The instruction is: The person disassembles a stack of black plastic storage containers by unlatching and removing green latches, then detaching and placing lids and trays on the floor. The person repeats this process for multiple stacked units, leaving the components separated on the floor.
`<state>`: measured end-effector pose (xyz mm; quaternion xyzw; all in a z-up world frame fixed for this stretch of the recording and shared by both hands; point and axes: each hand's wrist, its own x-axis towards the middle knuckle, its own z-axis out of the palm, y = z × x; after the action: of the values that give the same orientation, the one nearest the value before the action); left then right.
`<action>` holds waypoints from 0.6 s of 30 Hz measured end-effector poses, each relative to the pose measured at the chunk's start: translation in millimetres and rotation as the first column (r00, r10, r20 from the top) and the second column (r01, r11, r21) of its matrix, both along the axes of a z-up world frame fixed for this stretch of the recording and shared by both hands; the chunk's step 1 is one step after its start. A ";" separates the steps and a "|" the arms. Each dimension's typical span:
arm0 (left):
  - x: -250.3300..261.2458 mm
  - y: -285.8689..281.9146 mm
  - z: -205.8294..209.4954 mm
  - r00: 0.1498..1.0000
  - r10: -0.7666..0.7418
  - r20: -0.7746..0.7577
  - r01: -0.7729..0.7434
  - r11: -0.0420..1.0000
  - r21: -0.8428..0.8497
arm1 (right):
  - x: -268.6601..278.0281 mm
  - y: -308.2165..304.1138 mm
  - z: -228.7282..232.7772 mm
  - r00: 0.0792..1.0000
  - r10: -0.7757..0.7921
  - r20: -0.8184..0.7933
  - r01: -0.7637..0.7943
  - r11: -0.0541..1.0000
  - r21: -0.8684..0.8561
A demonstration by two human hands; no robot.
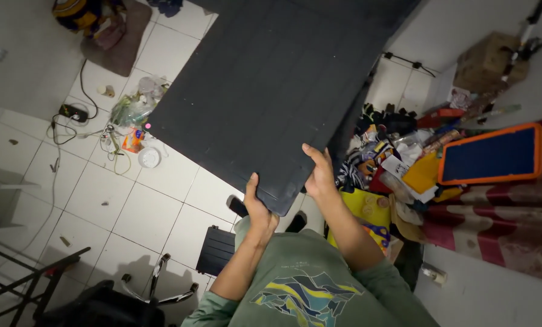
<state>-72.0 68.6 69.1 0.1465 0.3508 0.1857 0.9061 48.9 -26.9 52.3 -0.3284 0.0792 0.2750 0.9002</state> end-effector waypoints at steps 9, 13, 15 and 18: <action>-29.3 89.8 -52.3 0.971 -0.212 0.112 0.190 0.965 0.183 | 6.9 69.3 -5.9 0.992 -0.089 -0.095 0.085 0.996 -0.041; -45.6 173.8 -85.3 0.925 -0.171 0.338 0.129 0.981 0.146 | 10.0 72.3 -10.0 0.982 -0.082 -0.168 0.085 0.996 0.010; -42.0 249.3 -90.6 0.946 -0.191 0.262 0.148 0.973 0.175 | 7.1 71.3 -18.1 0.980 -0.124 -0.156 0.123 0.992 -0.016; -21.3 354.8 -76.2 0.986 -0.131 0.103 0.106 0.970 0.219 | 1.8 64.3 -25.9 0.962 -0.246 -0.118 0.224 0.960 -0.171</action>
<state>-93.3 423.4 -7.2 0.2520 0.2661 0.1760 0.9136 50.7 37.4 26.4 -0.3660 0.2009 0.1810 0.8904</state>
